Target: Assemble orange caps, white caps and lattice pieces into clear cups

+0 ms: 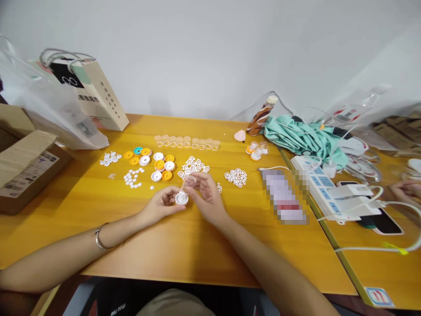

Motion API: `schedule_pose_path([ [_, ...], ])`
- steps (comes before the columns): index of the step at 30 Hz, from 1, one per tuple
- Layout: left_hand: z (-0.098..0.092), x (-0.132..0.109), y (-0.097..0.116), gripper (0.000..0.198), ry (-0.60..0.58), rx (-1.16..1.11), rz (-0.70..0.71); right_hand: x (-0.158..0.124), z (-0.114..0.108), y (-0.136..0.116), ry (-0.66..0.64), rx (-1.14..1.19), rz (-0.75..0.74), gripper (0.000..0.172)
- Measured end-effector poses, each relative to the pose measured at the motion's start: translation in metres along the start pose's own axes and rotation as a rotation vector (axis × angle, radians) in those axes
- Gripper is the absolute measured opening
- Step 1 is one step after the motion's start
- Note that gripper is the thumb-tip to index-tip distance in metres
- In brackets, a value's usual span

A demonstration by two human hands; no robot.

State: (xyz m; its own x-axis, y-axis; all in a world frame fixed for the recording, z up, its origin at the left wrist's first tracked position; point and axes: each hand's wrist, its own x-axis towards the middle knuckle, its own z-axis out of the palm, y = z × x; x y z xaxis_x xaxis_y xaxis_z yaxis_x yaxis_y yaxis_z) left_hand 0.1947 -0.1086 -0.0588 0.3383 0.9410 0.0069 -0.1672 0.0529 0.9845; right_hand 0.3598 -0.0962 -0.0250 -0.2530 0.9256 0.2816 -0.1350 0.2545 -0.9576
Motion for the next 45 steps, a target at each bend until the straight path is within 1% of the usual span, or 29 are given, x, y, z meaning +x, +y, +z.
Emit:
schedule_pose_path([
  [3,-0.001,0.002,0.001,0.039,-0.016,-0.088,-0.036,-0.002,0.001,0.005,-0.005,0.023,-0.012,0.026],
  [6,-0.001,0.004,0.004,0.043,-0.042,-0.156,-0.018,-0.004,0.003,0.009,-0.011,0.060,-0.042,0.025],
  [10,-0.002,0.005,0.007,0.040,-0.061,-0.175,-0.014,-0.007,0.004,0.016,-0.031,0.079,-0.038,0.025],
  [12,-0.002,0.004,0.006,0.040,-0.055,-0.191,-0.011,-0.008,0.004,0.019,-0.041,0.061,-0.052,0.025],
  [15,-0.003,0.005,0.006,0.037,-0.034,-0.239,0.032,-0.008,0.003,0.020,-0.066,0.030,-0.098,0.027],
  [19,-0.003,0.005,0.006,0.033,-0.028,-0.284,0.067,-0.008,0.004,0.019,-0.084,0.039,-0.126,0.028],
  [25,-0.001,0.003,0.007,0.036,-0.006,-0.272,0.123,-0.009,0.005,0.013,-0.076,0.071,-0.074,0.027],
  [30,0.002,0.001,0.008,0.037,-0.008,-0.244,0.126,-0.010,0.004,0.011,-0.106,0.082,-0.081,0.026],
  [38,0.002,0.000,0.009,0.040,0.008,-0.222,0.148,-0.010,0.006,0.014,-0.091,0.065,-0.056,0.027],
  [45,0.002,0.000,0.008,0.039,0.024,-0.203,0.162,-0.006,0.002,0.020,-0.111,0.062,-0.040,0.026],
])
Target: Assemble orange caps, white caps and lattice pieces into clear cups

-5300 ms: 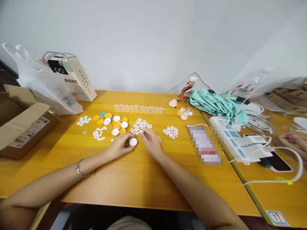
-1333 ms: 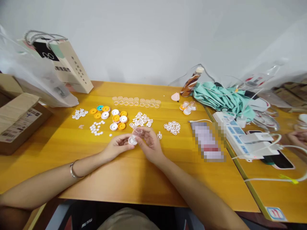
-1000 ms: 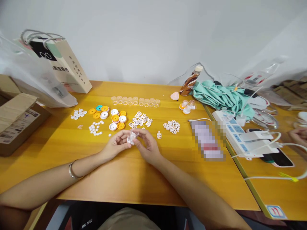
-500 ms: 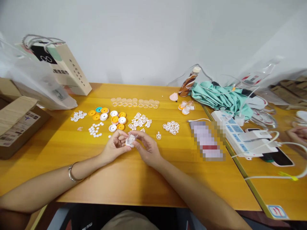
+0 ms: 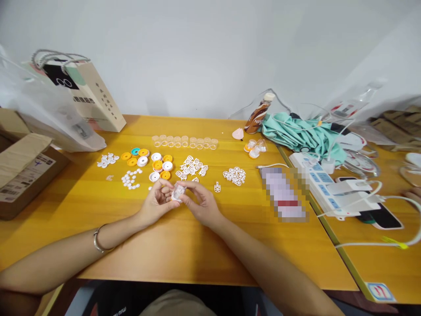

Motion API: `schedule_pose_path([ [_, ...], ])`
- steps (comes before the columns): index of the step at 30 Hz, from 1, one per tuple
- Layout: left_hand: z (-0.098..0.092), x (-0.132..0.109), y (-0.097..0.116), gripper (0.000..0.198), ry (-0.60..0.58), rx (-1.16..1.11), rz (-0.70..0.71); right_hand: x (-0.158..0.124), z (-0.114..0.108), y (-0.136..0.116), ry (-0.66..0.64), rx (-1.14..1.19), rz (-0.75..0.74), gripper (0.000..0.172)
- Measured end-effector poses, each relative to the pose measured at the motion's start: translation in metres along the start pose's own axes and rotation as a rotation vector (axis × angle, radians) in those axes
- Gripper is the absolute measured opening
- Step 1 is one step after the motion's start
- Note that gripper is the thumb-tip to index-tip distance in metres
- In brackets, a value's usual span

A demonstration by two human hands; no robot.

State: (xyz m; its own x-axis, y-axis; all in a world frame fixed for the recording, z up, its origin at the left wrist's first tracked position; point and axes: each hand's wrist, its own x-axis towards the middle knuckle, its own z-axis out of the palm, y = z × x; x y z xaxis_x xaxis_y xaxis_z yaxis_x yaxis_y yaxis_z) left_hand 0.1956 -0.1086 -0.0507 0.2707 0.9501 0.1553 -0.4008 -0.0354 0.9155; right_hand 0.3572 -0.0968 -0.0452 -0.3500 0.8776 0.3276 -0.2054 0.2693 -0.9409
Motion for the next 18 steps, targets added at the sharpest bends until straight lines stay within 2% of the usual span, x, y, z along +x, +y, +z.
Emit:
schedule_pose_path([
  [8,0.002,-0.002,-0.002,0.038,-0.011,0.127,0.034,0.004,0.002,0.004,0.037,0.074,-0.071,0.022],
  [11,0.002,-0.002,-0.001,0.039,0.009,0.153,0.014,0.005,0.003,0.003,0.058,0.113,-0.029,0.023],
  [16,0.003,0.000,0.002,0.036,-0.015,0.076,-0.024,0.004,0.004,-0.008,0.013,0.158,0.129,0.016],
  [18,0.004,-0.001,0.002,0.036,-0.006,0.064,-0.019,0.003,0.005,-0.009,0.031,0.170,0.136,0.015],
])
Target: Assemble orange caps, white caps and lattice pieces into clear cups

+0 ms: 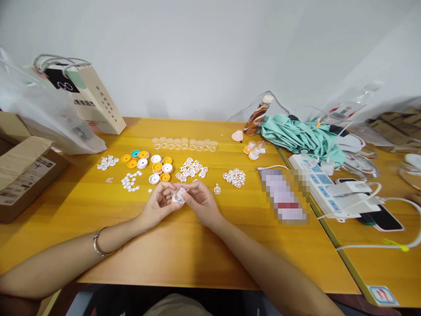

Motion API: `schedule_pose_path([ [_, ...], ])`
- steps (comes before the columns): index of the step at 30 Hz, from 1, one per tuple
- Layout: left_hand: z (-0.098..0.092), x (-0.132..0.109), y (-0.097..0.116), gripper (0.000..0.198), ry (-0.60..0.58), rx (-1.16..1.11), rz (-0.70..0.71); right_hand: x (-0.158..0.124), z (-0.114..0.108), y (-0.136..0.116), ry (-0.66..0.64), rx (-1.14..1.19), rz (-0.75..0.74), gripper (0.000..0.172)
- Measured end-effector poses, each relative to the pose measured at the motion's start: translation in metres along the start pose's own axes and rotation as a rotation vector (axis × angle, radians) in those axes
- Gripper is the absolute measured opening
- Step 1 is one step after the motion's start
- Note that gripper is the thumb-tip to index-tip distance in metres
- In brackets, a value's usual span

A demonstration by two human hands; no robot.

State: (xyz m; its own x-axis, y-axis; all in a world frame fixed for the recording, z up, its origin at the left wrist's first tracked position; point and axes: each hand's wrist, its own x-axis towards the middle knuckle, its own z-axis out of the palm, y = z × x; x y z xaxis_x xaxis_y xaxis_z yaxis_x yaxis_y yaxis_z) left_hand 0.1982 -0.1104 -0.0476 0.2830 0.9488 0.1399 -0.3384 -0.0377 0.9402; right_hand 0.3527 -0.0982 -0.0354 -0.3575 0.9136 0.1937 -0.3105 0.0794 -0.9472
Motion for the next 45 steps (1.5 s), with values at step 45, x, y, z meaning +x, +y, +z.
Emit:
schedule_pose_path([
  [45,-0.005,0.003,-0.004,0.027,-0.053,-0.141,-0.063,0.000,-0.002,0.000,0.017,-0.069,-0.087,0.014],
])
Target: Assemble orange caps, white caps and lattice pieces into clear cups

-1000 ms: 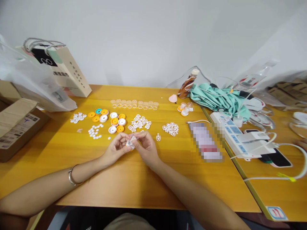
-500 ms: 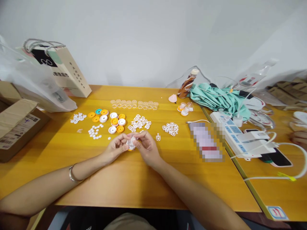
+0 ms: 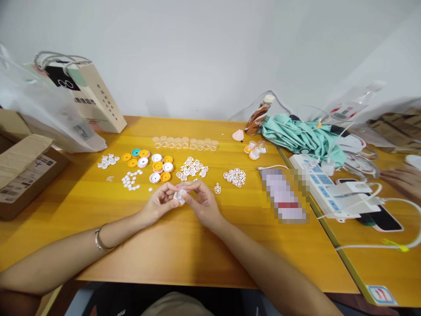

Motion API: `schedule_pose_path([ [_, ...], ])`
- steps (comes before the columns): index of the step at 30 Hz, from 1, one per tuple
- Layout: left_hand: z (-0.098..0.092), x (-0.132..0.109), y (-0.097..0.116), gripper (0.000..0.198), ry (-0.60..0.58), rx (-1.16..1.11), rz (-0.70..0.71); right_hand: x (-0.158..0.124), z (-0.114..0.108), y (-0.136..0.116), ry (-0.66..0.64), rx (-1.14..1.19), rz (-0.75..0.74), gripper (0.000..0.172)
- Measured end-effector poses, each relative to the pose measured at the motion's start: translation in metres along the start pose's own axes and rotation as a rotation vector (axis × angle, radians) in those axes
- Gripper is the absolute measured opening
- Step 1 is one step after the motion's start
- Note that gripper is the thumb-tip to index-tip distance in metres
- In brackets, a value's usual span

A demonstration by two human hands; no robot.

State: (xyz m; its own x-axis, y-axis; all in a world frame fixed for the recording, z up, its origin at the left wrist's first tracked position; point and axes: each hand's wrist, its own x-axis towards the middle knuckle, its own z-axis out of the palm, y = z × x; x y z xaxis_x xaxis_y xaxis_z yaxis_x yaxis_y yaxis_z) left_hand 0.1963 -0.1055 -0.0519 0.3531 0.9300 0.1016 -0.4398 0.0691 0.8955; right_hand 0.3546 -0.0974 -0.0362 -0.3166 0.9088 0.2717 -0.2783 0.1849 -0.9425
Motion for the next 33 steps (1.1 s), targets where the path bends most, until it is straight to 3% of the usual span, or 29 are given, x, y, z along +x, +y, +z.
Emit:
schedule_pose_path([
  [5,0.003,-0.002,0.000,0.028,0.029,0.050,0.013,0.000,0.003,0.009,0.073,-0.038,-0.068,0.014],
  [9,0.001,-0.001,0.000,0.028,0.018,0.039,-0.016,-0.001,0.006,0.008,0.098,0.002,-0.003,0.015],
  [12,-0.003,0.001,0.001,0.025,0.018,0.005,-0.013,-0.002,0.008,0.006,0.065,0.082,0.050,0.031],
  [15,-0.006,0.004,0.003,0.023,0.037,0.009,0.033,-0.003,0.012,0.010,0.121,0.159,0.097,0.047],
  [18,-0.008,0.004,0.004,0.025,0.059,0.128,0.061,-0.006,0.019,0.015,0.169,0.204,0.198,0.040],
  [24,-0.011,0.003,0.005,0.023,0.146,0.561,0.224,-0.011,0.026,0.006,0.117,0.417,0.375,0.039],
  [26,-0.012,0.002,0.006,0.024,0.096,0.598,0.242,-0.010,0.024,0.002,0.134,0.433,0.370,0.038],
  [30,-0.013,0.000,0.014,0.050,-0.027,0.503,0.286,-0.006,0.018,0.003,0.114,0.393,0.372,0.030],
  [33,-0.016,0.001,0.021,0.047,-0.125,0.459,0.249,-0.005,0.016,0.005,0.065,0.339,0.368,0.030],
])
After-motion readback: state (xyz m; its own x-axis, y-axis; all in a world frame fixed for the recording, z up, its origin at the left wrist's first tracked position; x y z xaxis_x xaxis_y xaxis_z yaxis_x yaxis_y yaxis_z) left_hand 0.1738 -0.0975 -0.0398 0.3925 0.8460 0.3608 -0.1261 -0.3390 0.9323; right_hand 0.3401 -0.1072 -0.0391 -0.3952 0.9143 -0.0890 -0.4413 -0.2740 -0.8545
